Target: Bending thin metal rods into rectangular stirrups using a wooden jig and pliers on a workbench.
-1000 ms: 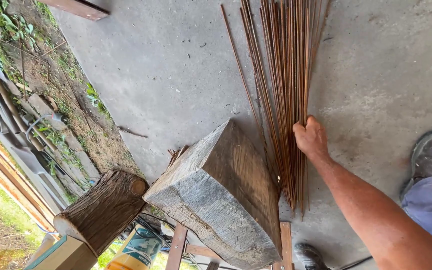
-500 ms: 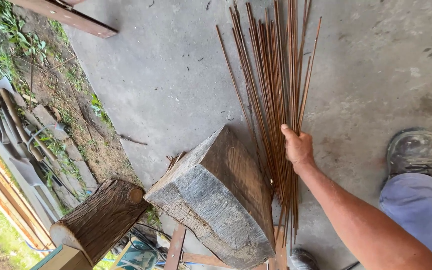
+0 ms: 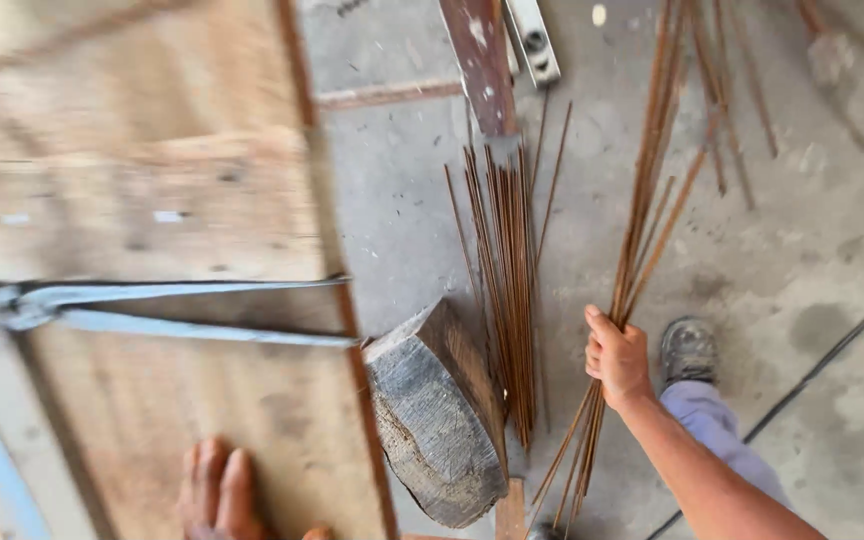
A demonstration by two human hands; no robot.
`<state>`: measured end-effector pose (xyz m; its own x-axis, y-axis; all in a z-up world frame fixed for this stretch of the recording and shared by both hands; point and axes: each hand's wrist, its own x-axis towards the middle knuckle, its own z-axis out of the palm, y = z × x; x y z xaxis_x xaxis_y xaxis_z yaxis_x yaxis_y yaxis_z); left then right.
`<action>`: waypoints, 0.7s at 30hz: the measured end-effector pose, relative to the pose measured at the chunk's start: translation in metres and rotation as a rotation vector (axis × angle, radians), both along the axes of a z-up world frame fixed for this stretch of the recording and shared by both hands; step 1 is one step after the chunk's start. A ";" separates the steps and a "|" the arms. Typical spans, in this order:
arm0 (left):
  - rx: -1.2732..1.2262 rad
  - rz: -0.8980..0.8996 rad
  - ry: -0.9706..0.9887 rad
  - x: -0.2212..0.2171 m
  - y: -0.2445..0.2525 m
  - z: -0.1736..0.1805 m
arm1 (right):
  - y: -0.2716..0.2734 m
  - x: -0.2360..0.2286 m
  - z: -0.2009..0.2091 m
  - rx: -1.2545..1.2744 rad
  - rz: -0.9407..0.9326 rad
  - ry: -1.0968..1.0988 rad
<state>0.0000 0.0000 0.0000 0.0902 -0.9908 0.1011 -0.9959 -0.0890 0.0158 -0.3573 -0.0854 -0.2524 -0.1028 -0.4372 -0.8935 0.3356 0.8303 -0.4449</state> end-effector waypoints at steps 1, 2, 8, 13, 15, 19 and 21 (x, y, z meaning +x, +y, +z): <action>-0.025 0.022 -0.003 -0.017 -0.006 0.009 | -0.015 -0.007 0.019 -0.025 0.022 -0.003; -0.051 0.037 0.063 -0.034 -0.013 0.018 | -0.027 -0.016 0.038 -0.074 0.025 0.010; -0.013 0.054 0.169 -0.049 -0.026 0.043 | -0.106 -0.050 0.167 -0.201 0.063 0.057; -0.054 0.035 0.217 -0.050 -0.031 0.040 | -0.153 -0.036 0.318 -0.469 0.269 0.045; -0.060 0.003 0.264 -0.049 -0.026 0.046 | -0.156 -0.029 0.355 -0.553 0.366 -0.074; -0.005 0.046 0.302 -0.051 -0.022 0.044 | -0.151 0.000 0.443 -0.671 0.470 -0.044; 0.187 0.091 0.319 -0.052 -0.027 0.047 | -0.148 0.014 0.483 -0.734 0.568 -0.125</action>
<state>-0.0519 -0.0270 0.0472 0.1760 -0.9760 -0.1279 -0.9316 -0.2072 0.2987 -0.3431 -0.2332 0.2303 0.3779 -0.8513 -0.3641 0.0464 0.4102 -0.9108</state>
